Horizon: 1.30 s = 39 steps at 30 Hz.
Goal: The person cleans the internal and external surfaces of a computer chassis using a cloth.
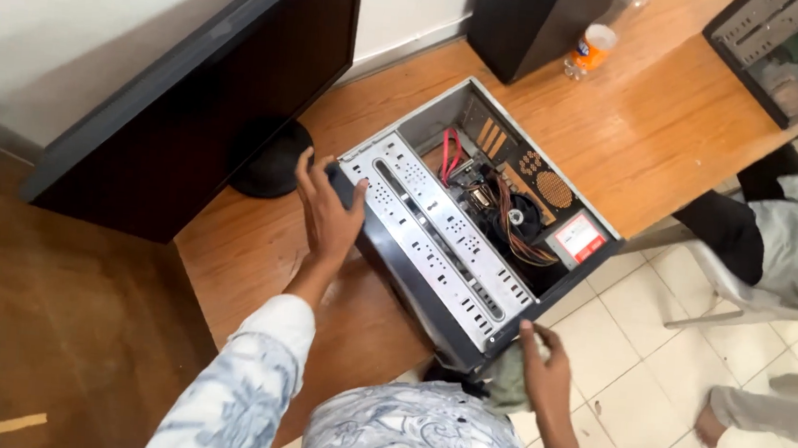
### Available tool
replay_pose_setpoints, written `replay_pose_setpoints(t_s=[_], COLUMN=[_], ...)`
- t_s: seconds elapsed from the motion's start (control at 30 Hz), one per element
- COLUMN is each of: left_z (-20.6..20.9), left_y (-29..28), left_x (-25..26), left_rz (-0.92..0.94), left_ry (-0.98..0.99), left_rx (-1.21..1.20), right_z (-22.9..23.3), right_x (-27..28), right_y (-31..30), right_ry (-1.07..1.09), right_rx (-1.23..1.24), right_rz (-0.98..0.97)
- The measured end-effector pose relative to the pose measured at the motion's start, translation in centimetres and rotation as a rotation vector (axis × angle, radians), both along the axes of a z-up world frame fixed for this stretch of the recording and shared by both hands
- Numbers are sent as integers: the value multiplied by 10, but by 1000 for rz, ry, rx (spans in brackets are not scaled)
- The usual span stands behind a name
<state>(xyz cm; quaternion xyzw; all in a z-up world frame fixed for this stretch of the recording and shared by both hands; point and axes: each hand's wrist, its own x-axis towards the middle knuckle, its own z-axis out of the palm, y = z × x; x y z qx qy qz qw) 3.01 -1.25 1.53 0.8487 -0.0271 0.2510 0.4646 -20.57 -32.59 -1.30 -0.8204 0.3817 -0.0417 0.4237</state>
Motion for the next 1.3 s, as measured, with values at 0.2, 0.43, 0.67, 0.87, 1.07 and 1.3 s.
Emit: replay_pose_setpoints(t_s=[0.2,0.43,0.67,0.87,1.07,1.3], left_z=[-4,-65,-66,-67,-45,-66], left_y=[-27,14,14,9,-3,-28], left_x=[12,82,82,31,-50,-125], left_rz=[187,170,40,315,484,528], left_ry=[70,255,457,330,328,176], left_rx=[192,-308,-227,-184,-313,-489], right_z=[7,28,41,28,23,43], right_x=[-16,-11,-4,12,50,137], right_y=[14,31,23,-17,-72,-111], right_ry=[112,18,39,-26,-84,82], right_rx=[274,401,487,506,526,498], right_rz=[40,105,62,40,78,226])
